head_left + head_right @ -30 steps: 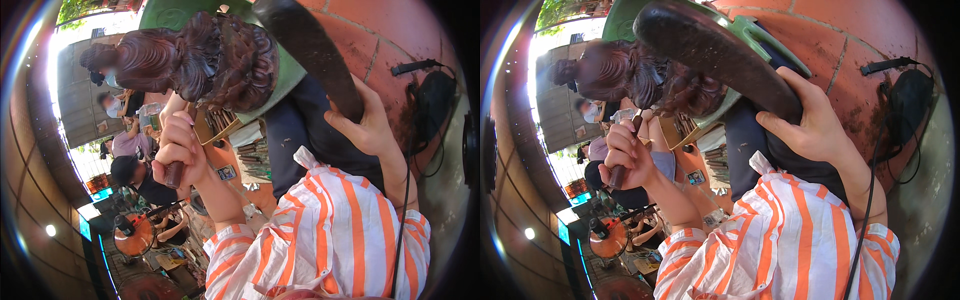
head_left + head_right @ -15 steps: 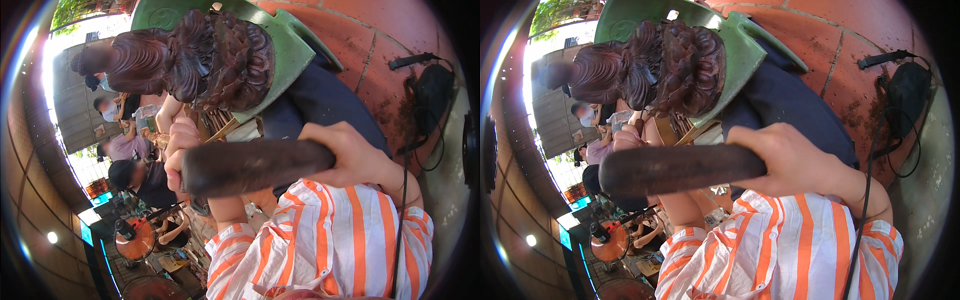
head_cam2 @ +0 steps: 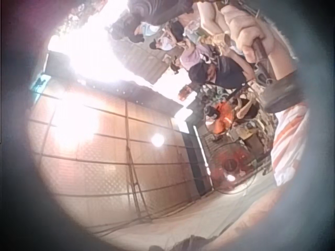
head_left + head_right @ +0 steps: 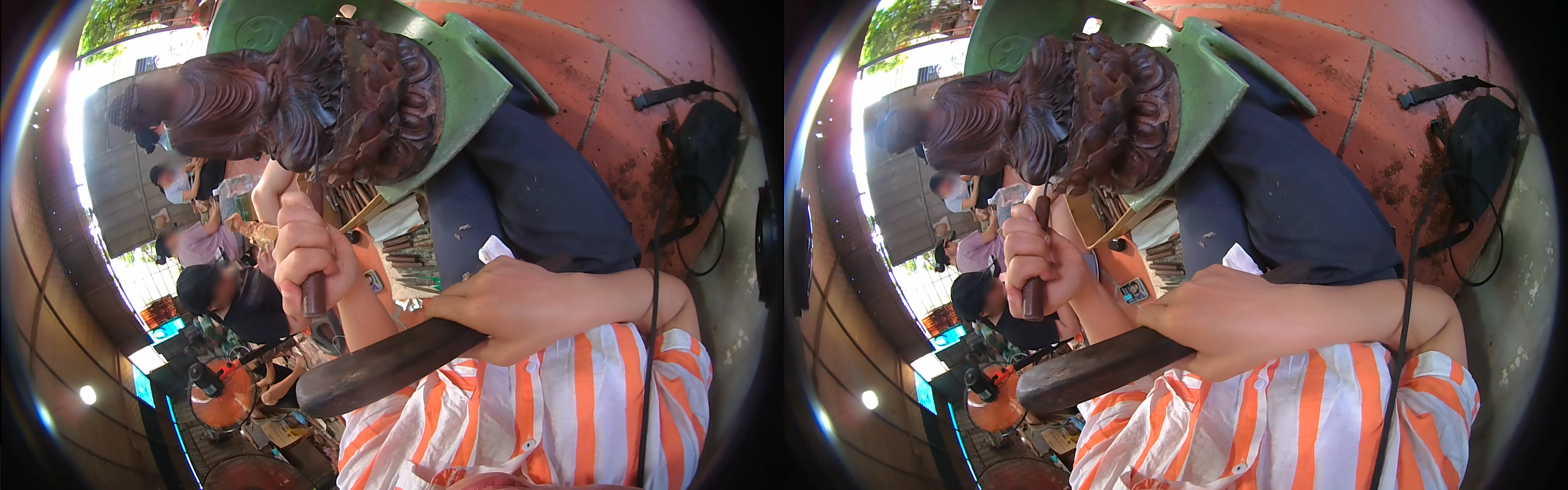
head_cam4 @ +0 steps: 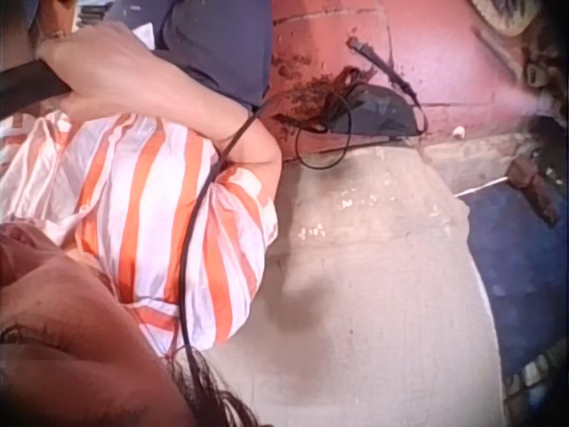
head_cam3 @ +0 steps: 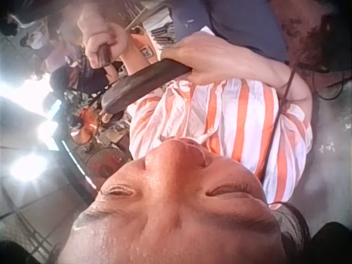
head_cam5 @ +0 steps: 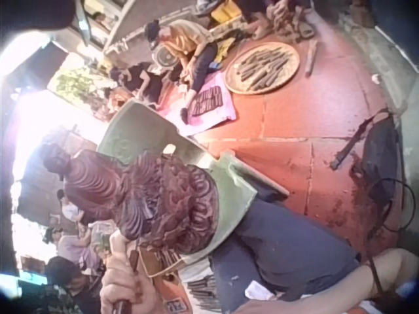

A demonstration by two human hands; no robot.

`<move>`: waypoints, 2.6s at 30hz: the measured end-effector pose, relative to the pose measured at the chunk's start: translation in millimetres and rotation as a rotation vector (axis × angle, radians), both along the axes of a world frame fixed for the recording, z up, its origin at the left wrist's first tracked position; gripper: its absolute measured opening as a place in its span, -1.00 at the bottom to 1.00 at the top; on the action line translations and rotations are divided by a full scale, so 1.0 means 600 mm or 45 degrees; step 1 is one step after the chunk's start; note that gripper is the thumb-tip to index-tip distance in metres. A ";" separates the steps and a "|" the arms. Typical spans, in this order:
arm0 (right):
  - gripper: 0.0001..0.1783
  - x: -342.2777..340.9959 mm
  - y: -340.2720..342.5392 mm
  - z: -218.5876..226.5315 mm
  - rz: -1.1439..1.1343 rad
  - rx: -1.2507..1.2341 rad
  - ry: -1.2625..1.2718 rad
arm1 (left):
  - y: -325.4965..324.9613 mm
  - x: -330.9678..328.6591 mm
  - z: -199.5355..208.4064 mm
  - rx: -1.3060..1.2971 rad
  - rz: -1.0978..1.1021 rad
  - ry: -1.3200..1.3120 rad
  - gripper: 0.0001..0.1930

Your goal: The person carves a wooden statue using a chisel and mallet. They repeatedly strike the chisel to shape the wood, occasionally selecting different chisels from a nearby box.

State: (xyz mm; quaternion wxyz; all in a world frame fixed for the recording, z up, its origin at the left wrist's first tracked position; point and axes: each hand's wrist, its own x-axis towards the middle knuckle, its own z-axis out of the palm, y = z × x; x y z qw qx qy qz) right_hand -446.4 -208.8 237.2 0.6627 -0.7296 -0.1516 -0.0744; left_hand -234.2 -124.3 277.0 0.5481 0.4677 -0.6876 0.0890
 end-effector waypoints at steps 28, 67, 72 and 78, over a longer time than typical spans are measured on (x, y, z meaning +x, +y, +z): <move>-0.65 0.011 0.025 -0.003 0.432 0.534 0.085 | -0.001 0.006 0.020 0.077 -0.072 0.310 -0.56; -0.61 0.008 0.000 -0.007 0.497 0.432 0.150 | 0.018 -0.004 0.014 0.057 -0.022 0.313 -0.57; -0.62 0.008 0.004 -0.011 0.487 0.423 0.132 | 0.015 -0.006 0.011 0.038 0.000 0.230 -0.58; -0.63 0.013 0.001 -0.009 0.512 0.416 0.119 | -0.001 -0.009 0.003 0.003 0.034 0.206 -0.58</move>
